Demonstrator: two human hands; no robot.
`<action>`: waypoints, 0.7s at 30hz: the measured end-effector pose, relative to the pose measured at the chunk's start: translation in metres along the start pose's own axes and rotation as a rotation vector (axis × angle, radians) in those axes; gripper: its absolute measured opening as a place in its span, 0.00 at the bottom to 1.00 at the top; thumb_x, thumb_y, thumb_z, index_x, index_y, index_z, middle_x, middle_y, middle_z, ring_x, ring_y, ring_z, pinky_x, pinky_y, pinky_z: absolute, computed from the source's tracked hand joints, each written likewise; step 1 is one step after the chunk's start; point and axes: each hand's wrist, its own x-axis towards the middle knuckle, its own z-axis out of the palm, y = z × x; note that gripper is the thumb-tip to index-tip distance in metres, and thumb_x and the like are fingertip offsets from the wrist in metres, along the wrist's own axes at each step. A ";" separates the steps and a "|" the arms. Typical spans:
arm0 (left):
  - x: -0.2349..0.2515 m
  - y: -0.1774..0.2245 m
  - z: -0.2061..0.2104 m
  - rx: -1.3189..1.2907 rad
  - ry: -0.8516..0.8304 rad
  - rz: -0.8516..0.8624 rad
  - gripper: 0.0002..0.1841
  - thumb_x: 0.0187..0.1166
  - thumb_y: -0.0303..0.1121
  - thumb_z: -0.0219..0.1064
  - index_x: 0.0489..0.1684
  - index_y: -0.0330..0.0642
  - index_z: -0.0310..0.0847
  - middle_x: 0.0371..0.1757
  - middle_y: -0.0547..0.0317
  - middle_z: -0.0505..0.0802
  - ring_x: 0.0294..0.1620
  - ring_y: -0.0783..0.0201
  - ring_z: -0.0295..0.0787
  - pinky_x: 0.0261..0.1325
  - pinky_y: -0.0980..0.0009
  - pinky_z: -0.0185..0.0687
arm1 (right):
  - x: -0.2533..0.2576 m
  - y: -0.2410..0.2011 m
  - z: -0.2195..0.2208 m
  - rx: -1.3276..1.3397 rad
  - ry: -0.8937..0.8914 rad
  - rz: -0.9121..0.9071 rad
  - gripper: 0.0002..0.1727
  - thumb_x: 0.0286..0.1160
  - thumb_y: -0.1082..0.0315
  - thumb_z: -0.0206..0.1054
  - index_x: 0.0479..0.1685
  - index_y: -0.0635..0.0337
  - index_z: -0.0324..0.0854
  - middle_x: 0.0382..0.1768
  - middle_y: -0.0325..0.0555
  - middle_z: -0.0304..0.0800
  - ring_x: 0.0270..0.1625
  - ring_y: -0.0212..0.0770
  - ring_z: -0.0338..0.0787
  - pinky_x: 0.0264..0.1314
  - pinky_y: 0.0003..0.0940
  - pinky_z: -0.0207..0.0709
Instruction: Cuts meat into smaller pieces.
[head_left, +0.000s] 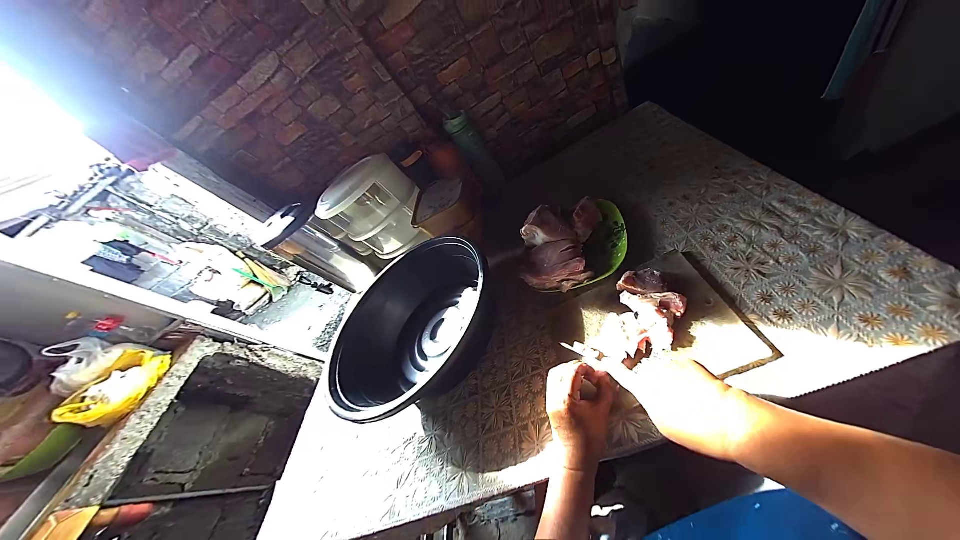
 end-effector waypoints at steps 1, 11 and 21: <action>0.001 -0.001 0.000 -0.018 0.012 -0.008 0.09 0.56 0.32 0.79 0.31 0.39 0.91 0.36 0.59 0.94 0.45 0.69 0.92 0.55 0.76 0.87 | -0.007 0.003 0.003 0.003 0.012 0.006 0.39 0.84 0.76 0.52 0.97 0.49 0.49 0.68 0.68 0.82 0.71 0.69 0.82 0.66 0.66 0.76; 0.000 -0.002 -0.009 -0.077 -0.146 -0.029 0.23 0.63 0.45 0.82 0.48 0.35 0.90 0.50 0.50 0.94 0.56 0.61 0.90 0.64 0.69 0.85 | -0.037 0.045 0.045 0.094 0.698 -0.168 0.30 0.70 0.71 0.58 0.75 0.46 0.84 0.46 0.53 0.95 0.39 0.56 0.95 0.34 0.56 0.86; 0.002 -0.004 -0.008 -0.046 -0.133 0.040 0.10 0.59 0.34 0.79 0.36 0.41 0.93 0.42 0.58 0.96 0.54 0.64 0.91 0.65 0.71 0.83 | -0.047 0.036 0.042 -0.031 0.496 -0.125 0.33 0.72 0.77 0.57 0.81 0.45 0.79 0.25 0.51 0.89 0.29 0.55 0.92 0.27 0.51 0.81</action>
